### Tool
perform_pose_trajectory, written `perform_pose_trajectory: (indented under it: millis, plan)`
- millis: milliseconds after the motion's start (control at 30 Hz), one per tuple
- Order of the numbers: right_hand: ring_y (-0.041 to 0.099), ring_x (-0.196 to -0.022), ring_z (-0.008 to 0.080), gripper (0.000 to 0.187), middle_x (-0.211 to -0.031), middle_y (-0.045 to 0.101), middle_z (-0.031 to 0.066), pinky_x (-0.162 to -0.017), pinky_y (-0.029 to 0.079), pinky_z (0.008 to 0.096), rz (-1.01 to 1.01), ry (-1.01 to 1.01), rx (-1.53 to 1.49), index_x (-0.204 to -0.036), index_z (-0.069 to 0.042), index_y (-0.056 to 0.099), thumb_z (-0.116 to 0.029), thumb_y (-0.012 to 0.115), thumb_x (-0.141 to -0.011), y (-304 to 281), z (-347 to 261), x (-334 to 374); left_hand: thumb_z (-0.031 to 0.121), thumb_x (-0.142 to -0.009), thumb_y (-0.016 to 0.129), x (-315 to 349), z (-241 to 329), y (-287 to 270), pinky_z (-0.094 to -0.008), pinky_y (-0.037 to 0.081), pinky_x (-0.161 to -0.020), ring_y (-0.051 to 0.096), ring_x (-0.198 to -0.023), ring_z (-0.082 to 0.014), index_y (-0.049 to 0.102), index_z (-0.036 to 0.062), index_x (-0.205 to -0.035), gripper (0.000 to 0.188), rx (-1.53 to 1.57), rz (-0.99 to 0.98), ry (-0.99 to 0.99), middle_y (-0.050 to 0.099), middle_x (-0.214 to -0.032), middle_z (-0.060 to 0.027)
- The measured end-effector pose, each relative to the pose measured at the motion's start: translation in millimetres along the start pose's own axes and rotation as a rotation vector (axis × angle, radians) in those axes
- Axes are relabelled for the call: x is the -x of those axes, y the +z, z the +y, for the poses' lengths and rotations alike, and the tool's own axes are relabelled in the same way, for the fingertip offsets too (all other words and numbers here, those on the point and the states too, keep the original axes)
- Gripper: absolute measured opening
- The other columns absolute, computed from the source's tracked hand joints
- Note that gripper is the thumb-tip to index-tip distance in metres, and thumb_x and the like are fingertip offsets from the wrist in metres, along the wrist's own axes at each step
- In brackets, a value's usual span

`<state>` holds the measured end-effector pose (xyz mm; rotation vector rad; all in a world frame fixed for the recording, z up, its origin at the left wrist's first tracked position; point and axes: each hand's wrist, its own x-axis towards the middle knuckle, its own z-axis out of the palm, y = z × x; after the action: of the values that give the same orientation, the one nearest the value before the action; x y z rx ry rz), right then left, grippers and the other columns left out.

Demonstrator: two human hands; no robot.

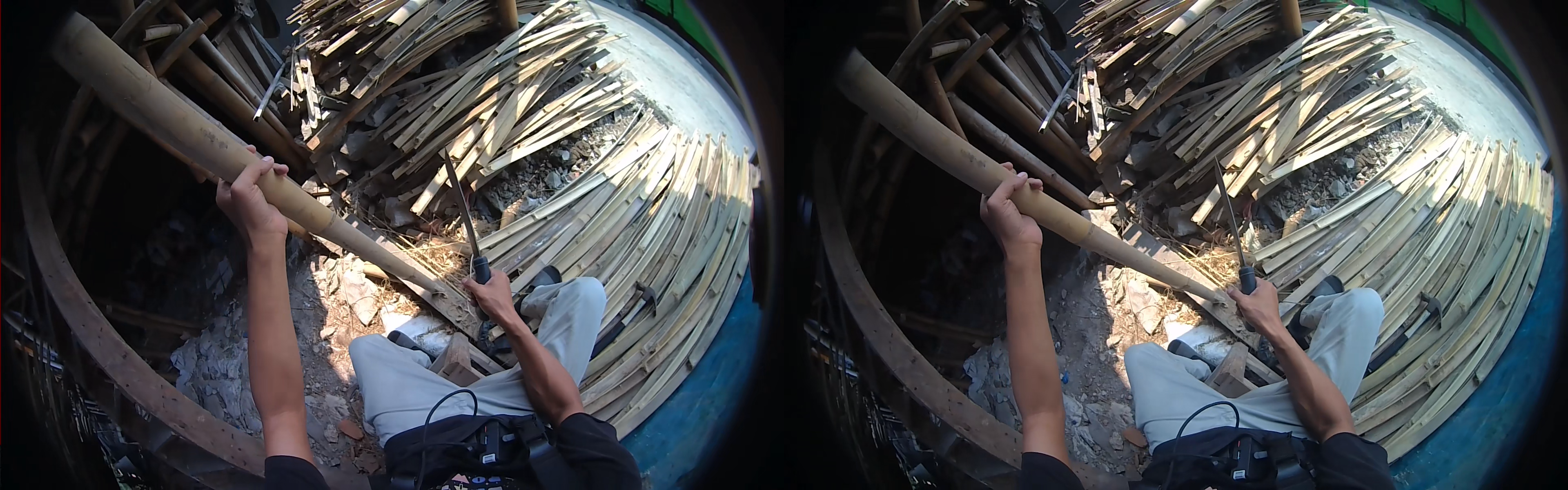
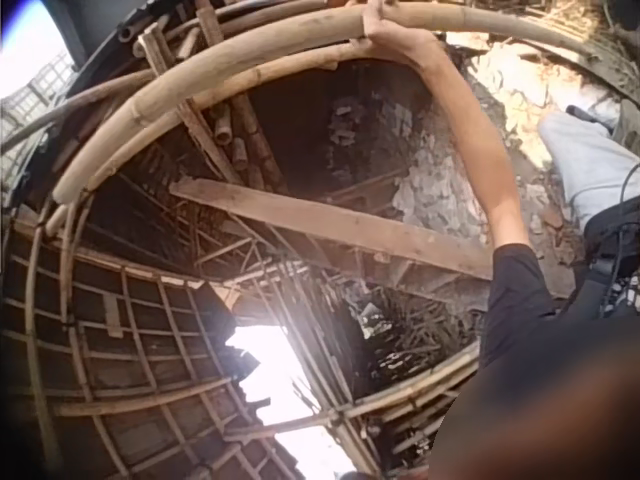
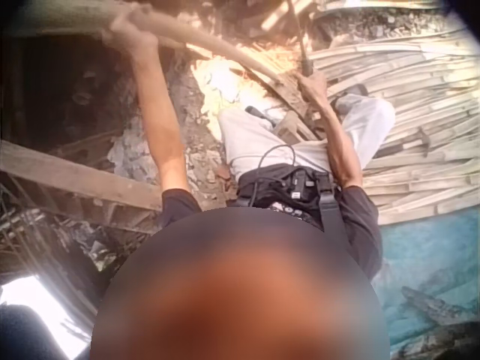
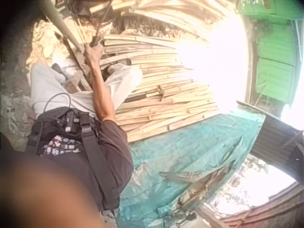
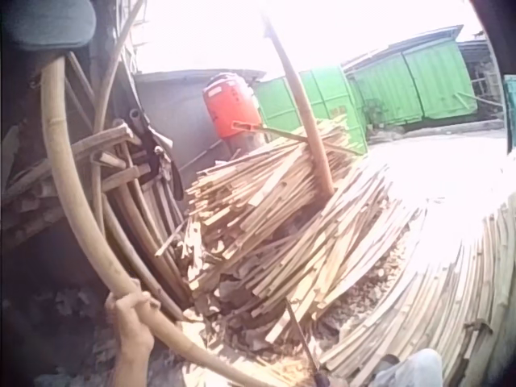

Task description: Trimming and shaving a strip of bamboo using a machete.

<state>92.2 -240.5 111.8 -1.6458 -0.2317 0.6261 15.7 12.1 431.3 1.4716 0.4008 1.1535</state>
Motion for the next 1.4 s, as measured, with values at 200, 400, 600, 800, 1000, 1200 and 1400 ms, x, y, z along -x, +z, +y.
perform_pose_trajectory:
  millis: [200,400,600,800,1000,1200,1400]
  plan:
    - [0.057,-0.047,0.0110,0.036,-0.057,0.058,0.0040,-0.044,0.045,0.0263,0.000,0.003,-0.044,-0.071,-0.002,0.054,-0.028,0.078,-0.074,-4.5,-23.0,26.4,0.006,-0.074,0.058,-14.3,-15.7,-19.2,-0.0258,0.047,-0.044,0.056,-0.049,-0.0161,0.053,0.0043,-0.099,0.025,0.254,-0.344,0.175,0.054,-0.077,-0.0077]
    - [0.062,-0.060,0.0121,0.045,-0.061,0.059,0.0034,-0.055,0.049,0.0281,0.009,-0.063,0.063,-0.074,-0.002,0.056,-0.036,0.084,-0.068,-1.5,-46.0,32.2,0.015,-0.067,0.063,-19.7,-23.7,-14.0,-0.0448,0.044,-0.099,0.055,-0.108,-0.0288,0.048,0.0072,-0.107,0.043,0.416,-0.493,0.188,0.053,-0.096,-0.0095]
    - [0.067,-0.087,0.0197,0.071,-0.097,0.069,0.0151,-0.078,0.053,0.0308,0.001,-0.229,0.074,-0.105,0.005,0.063,-0.043,0.088,-0.059,26.5,-127.4,31.8,0.015,-0.063,0.068,-8.6,-21.5,-4.8,-0.0426,0.050,-0.090,0.059,-0.094,-0.0253,0.054,0.0028,-0.100,0.041,0.568,-0.533,0.059,0.053,-0.092,-0.0095]
    - [0.066,-0.094,0.0206,0.077,-0.106,0.067,0.0165,-0.086,0.051,0.0319,-0.053,-0.432,0.014,-0.107,0.006,0.061,-0.045,0.089,-0.057,57.6,-184.5,27.0,0.015,-0.077,0.069,13.0,-9.2,-5.9,-0.0394,0.052,-0.085,0.066,-0.081,-0.0246,0.062,-0.0018,-0.099,0.029,0.453,-0.537,0.069,0.067,-0.090,-0.0147]
    - [0.063,-0.077,0.0135,0.067,-0.091,0.069,0.0105,-0.071,0.050,0.0278,-0.141,-0.482,-0.064,-0.104,0.004,0.062,-0.038,0.089,-0.059,75.4,-218.5,36.0,0.013,-0.086,0.066,21.3,1.9,6.6,-0.0342,0.054,-0.080,0.068,-0.085,-0.0244,0.065,-0.0020,-0.098,0.019,0.451,-0.539,-0.040,0.068,-0.091,-0.0147]
    - [0.058,-0.066,0.0126,0.042,-0.074,0.064,0.0050,-0.062,0.048,0.0288,-0.019,-0.448,-0.004,-0.085,-0.001,0.063,-0.035,0.081,-0.070,83.5,-203.4,8.8,0.015,-0.085,0.069,20.3,-0.3,13.1,-0.0353,0.053,-0.085,0.067,-0.094,-0.0240,0.063,-0.0016,-0.109,0.029,0.463,-0.601,-0.055,0.067,-0.103,-0.0158]
    - [0.057,-0.058,0.0138,0.041,-0.067,0.063,0.0061,-0.054,0.047,0.0306,0.302,-0.519,-0.017,-0.075,-0.001,0.059,-0.036,0.081,-0.071,77.0,-188.4,-6.0,0.040,-0.063,0.087,57.2,-22.6,0.4,-0.0497,0.031,-0.107,0.038,-0.133,-0.0294,0.030,0.0029,-0.140,0.103,0.080,-0.631,0.137,0.041,-0.141,-0.0193]
